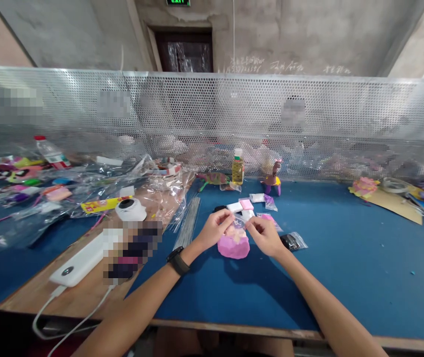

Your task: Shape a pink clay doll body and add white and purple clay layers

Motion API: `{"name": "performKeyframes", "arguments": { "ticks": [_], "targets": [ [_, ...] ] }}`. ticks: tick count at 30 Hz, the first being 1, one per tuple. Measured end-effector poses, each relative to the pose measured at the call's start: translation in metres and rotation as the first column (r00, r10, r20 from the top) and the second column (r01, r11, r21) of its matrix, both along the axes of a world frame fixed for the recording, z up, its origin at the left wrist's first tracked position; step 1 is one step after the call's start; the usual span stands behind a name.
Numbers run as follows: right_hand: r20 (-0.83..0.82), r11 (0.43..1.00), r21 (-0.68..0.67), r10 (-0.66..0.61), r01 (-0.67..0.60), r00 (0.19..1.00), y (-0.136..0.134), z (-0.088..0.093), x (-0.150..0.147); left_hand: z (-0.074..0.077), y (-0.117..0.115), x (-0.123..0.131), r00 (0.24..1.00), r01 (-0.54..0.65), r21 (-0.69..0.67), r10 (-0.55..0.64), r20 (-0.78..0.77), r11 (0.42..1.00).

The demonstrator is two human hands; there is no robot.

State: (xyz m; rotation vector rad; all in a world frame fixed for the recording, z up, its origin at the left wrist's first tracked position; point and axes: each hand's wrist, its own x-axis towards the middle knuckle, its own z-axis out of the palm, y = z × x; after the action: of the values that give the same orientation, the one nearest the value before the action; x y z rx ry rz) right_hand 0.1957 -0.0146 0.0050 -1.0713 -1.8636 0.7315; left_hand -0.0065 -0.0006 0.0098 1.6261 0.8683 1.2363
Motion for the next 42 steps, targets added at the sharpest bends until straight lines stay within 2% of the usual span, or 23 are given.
{"name": "performKeyframes", "arguments": {
  "ticks": [11,19,24,30,36,42],
  "targets": [
    [0.010,0.998,0.016,0.059,-0.060,0.998,-0.001,-0.002,-0.004,0.000,-0.007,0.002,0.994,0.055,0.053,-0.050,-0.100,0.997],
    [0.059,0.996,0.032,0.077,-0.079,0.995,-0.006,0.003,-0.005,-0.001,-0.011,0.006,0.987,0.133,0.012,-0.132,-0.091,0.991],
    [0.133,0.993,0.041,0.102,-0.108,0.986,-0.005,0.000,-0.004,-0.004,-0.012,0.008,0.981,0.147,0.018,-0.143,-0.134,0.989],
    [0.131,0.992,0.096,0.065,-0.078,0.989,-0.006,0.009,-0.002,0.000,-0.004,0.003,0.986,0.134,0.000,-0.133,-0.096,0.991],
    [0.135,0.997,0.034,0.068,-0.074,0.988,-0.003,0.010,0.001,0.000,-0.001,-0.001,0.982,0.155,0.003,-0.154,-0.113,0.988],
    [0.149,0.985,0.059,0.150,-0.160,0.977,-0.005,0.006,-0.004,0.001,-0.009,0.001,0.969,0.185,0.005,-0.181,-0.171,0.983]
  ]
}}
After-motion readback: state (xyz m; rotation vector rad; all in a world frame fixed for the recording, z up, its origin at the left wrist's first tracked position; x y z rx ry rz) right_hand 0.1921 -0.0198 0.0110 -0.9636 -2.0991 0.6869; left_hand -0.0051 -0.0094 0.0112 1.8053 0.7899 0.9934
